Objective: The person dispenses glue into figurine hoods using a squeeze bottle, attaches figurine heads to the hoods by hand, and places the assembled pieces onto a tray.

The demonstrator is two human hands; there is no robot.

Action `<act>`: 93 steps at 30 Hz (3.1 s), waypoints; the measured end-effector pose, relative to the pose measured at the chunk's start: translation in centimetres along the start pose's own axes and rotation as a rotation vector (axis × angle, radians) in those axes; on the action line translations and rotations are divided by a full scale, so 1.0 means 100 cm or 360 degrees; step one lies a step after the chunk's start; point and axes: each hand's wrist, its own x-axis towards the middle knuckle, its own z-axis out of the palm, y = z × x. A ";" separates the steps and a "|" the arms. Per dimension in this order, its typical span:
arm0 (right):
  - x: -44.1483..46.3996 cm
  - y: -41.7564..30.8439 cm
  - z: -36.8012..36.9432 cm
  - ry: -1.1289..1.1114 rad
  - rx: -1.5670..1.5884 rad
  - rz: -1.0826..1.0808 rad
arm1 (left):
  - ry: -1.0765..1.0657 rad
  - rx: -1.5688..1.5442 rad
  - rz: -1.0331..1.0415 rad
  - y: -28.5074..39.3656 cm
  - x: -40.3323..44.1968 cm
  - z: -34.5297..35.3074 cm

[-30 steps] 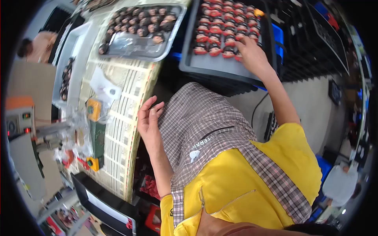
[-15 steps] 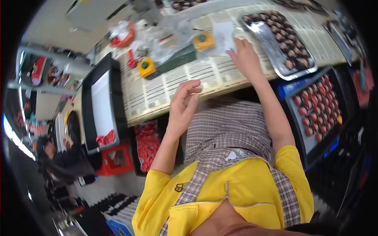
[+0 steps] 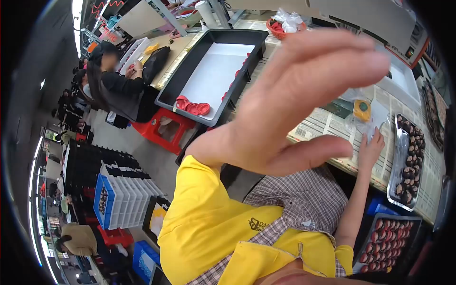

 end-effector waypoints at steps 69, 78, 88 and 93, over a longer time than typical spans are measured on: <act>0.000 -0.003 -0.009 0.0158 0.0378 0.0092 | -0.0300 -0.0050 0.0268 0.070 -0.018 -0.067; 0.067 -0.130 -0.252 0.1541 0.1573 -0.0613 | -0.0385 -0.0270 0.0499 0.074 -0.001 -0.053; 0.022 -0.196 -0.332 0.1158 0.2036 -0.2000 | -0.0322 -0.0282 0.0617 0.072 0.000 -0.046; 0.011 -0.195 -0.311 0.1029 0.2129 -0.1967 | -0.0338 -0.0301 0.0658 0.057 -0.008 -0.038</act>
